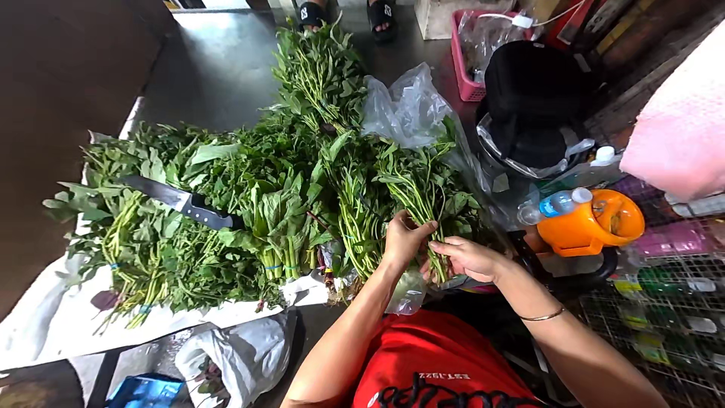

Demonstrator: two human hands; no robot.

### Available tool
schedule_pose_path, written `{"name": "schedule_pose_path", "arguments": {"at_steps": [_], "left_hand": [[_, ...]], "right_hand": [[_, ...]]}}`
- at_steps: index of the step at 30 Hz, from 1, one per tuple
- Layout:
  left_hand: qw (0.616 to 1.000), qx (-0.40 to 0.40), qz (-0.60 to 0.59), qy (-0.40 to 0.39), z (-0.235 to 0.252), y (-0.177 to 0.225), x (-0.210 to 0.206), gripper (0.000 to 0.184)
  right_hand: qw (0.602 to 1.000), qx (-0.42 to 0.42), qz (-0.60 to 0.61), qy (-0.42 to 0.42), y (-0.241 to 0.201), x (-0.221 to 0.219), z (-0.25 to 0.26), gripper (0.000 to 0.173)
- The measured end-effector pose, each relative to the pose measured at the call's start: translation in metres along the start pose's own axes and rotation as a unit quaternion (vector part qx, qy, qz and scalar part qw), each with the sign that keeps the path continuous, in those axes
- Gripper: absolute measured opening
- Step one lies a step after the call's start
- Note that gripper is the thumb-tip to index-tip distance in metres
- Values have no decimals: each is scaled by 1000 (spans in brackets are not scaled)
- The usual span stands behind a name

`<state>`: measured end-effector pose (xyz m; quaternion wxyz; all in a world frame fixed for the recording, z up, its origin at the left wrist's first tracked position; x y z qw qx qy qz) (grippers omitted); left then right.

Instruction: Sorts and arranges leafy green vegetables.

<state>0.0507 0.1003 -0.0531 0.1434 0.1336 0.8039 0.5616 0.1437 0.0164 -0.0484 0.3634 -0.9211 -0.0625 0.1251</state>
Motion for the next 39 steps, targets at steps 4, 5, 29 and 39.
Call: {"name": "schedule_pose_path", "arguments": {"at_steps": [4, 5, 29, 39], "left_hand": [[999, -35, -6, -10, -1, 1, -5, 38], [999, -51, -4, -18, -1, 2, -6, 39], [556, -534, 596, -225, -70, 210, -50, 65], [766, -323, 468, -299, -11, 203, -19, 40]], "right_hand": [[999, 16, 37, 12, 0, -5, -3, 29], [999, 19, 42, 11, -1, -5, -5, 26], [975, 54, -215, -23, -137, -3, -74, 19], [917, 164, -362, 10, -217, 4, -85, 26]]}}
Point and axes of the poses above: each hand's wrist, its own z-axis towards the middle knuckle, its own x-axis out of the back of the hand, y = z × x, the point moved 9 cm from there along z, towards the middle knuckle, and after that the axes turned 4 degrees about -x, right-handed, at the moved point
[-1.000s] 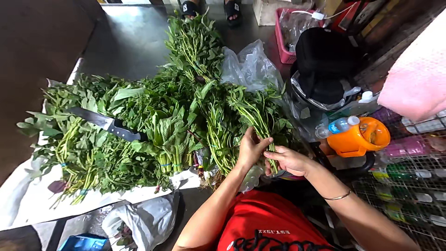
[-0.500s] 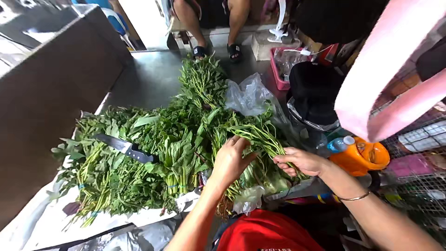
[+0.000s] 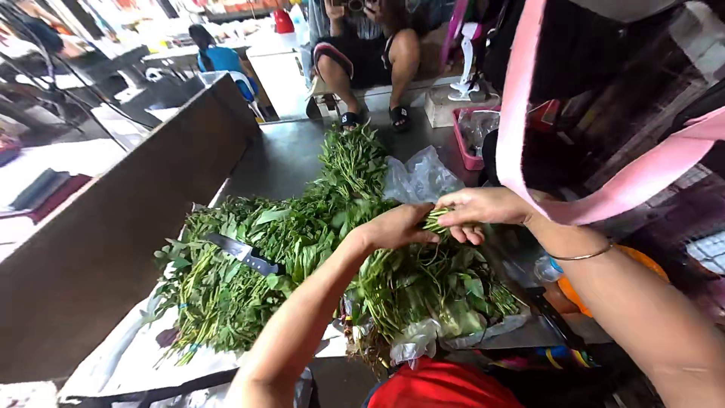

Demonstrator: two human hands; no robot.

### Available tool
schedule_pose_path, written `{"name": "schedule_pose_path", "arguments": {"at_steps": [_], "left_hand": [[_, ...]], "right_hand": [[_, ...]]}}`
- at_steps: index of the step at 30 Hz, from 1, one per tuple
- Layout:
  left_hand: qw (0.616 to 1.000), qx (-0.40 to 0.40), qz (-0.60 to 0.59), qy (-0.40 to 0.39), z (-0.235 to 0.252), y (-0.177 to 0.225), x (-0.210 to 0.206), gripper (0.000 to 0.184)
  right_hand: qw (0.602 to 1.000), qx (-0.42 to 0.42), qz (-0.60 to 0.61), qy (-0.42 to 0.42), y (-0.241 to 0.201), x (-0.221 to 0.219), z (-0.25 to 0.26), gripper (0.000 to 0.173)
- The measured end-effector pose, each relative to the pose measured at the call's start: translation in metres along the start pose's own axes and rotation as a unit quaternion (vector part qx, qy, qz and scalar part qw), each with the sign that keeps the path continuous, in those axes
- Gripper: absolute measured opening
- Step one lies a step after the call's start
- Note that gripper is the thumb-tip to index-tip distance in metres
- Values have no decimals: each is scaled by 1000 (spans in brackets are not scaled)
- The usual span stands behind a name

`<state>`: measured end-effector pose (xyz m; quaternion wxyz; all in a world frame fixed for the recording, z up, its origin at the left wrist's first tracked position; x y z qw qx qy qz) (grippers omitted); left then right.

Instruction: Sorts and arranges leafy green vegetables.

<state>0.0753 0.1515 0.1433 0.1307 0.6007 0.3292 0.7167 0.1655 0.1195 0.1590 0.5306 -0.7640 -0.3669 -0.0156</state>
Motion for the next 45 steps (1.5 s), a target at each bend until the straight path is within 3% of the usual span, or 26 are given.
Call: {"name": "schedule_pose_path", "arguments": {"at_steps": [2, 5, 7, 10, 13, 17, 22, 27, 30, 33, 37, 45], "left_hand": [[995, 27, -77, 50, -7, -20, -1, 41], [980, 58, -125, 143, -16, -34, 4, 41], [971, 91, -97, 197, -21, -36, 10, 40], [956, 129, -31, 261, -26, -30, 14, 40], [944, 168, 11, 285, -28, -24, 11, 40], [938, 163, 17, 305, -33, -17, 13, 45], [925, 90, 30, 369, -37, 19, 46, 45], [894, 60, 24, 443, -34, 42, 70, 41], [886, 62, 0, 460, -28, 33, 66, 40], [881, 65, -52, 466, -24, 17, 56, 41], [869, 69, -136, 471, -21, 1, 45, 45], [846, 28, -99, 524, -22, 7, 38, 40]], "right_hand": [[991, 81, 90, 60, 13, 30, 6, 29], [931, 187, 253, 183, 37, 47, 9, 40], [890, 188, 325, 260, 48, 30, 13, 40], [855, 194, 367, 310, 37, -6, 20, 18], [822, 229, 381, 357, 22, -9, 23, 22], [829, 229, 370, 351, 9, 3, 21, 11], [832, 301, 343, 313, -27, 21, 0, 19], [806, 420, 265, 321, -59, 50, -17, 28], [836, 361, 218, 350, -67, 51, -20, 15], [862, 319, 191, 345, -61, 50, -16, 22], [868, 294, 182, 357, -51, 49, -12, 17], [866, 320, 200, 329, -50, 53, -5, 14]]}}
Point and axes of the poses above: each hand's wrist, its own z-axis towards the middle knuckle, its own x-axis out of the back of the hand, y = z × x, the point moved 9 cm from there along z, towards the middle knuckle, and after that the axes turned 4 degrees about -x, right-handed, at the moved point
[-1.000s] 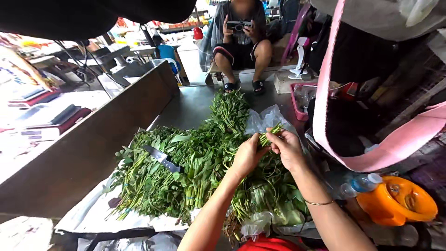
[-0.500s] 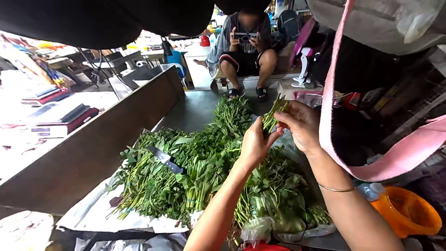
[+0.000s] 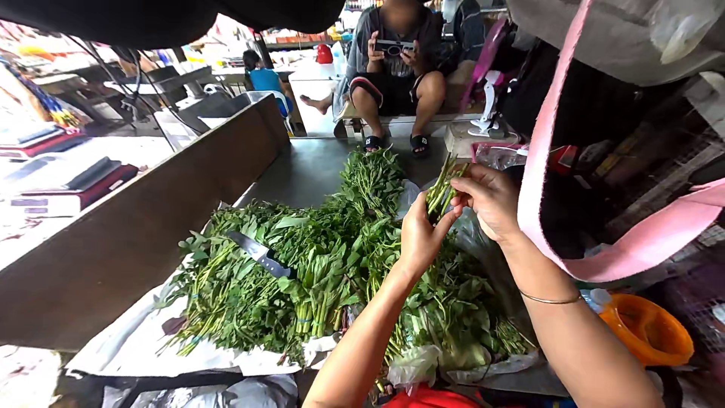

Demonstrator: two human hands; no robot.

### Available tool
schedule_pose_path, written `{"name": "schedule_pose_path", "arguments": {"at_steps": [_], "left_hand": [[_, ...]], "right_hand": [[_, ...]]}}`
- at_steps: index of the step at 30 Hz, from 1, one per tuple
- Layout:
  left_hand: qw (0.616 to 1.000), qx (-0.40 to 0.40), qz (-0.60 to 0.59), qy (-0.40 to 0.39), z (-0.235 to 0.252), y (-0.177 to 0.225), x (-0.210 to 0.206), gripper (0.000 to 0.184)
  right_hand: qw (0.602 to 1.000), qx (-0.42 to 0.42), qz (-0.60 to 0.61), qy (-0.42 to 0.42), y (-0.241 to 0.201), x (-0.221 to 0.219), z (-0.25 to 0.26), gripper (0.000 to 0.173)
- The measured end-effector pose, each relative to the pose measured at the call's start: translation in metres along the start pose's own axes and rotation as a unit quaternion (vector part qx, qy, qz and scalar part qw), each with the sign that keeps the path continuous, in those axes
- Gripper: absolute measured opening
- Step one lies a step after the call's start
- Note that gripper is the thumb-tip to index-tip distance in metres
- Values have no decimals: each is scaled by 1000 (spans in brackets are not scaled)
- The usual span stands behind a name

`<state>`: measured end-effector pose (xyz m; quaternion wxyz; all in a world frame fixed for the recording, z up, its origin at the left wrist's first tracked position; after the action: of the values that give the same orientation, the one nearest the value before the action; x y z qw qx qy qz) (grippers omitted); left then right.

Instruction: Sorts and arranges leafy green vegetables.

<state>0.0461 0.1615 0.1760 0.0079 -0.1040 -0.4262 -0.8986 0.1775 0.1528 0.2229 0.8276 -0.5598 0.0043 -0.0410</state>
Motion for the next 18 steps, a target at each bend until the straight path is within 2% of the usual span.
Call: {"name": "schedule_pose_path", "arguments": {"at_steps": [4, 7, 9, 12, 15, 18], "left_hand": [[999, -15, 30, -14, 2, 6, 0, 35], [998, -26, 37, -54, 9, 12, 3, 36], [995, -20, -15, -92, 20, 12, 5, 37], [983, 2, -102, -149, 37, 12, 6, 28], [970, 5, -171, -176, 48, 10, 10, 24], [962, -9, -232, -145, 61, 12, 41, 21]], "right_hand": [[999, -29, -22, -36, -10, -13, 3, 17], [992, -31, -107, -53, -19, -17, 6, 18], [987, -51, -146, -46, -30, -19, 20, 17], [987, -60, -145, -38, -45, -23, 36, 15], [993, -15, -106, -56, -50, -29, 48, 14], [992, 45, -65, -94, -68, -32, 43, 19]]}}
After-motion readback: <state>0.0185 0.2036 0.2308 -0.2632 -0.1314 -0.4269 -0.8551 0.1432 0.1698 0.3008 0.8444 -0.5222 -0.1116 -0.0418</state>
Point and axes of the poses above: each hand's wrist, its own z-axis towards the middle knuckle, its own x-axis out of the back of the hand, y = z × x, the point moved 9 cm from there along z, towards the middle knuckle, and after that the axes turned 4 degrees about -x, right-handed, at the moved point
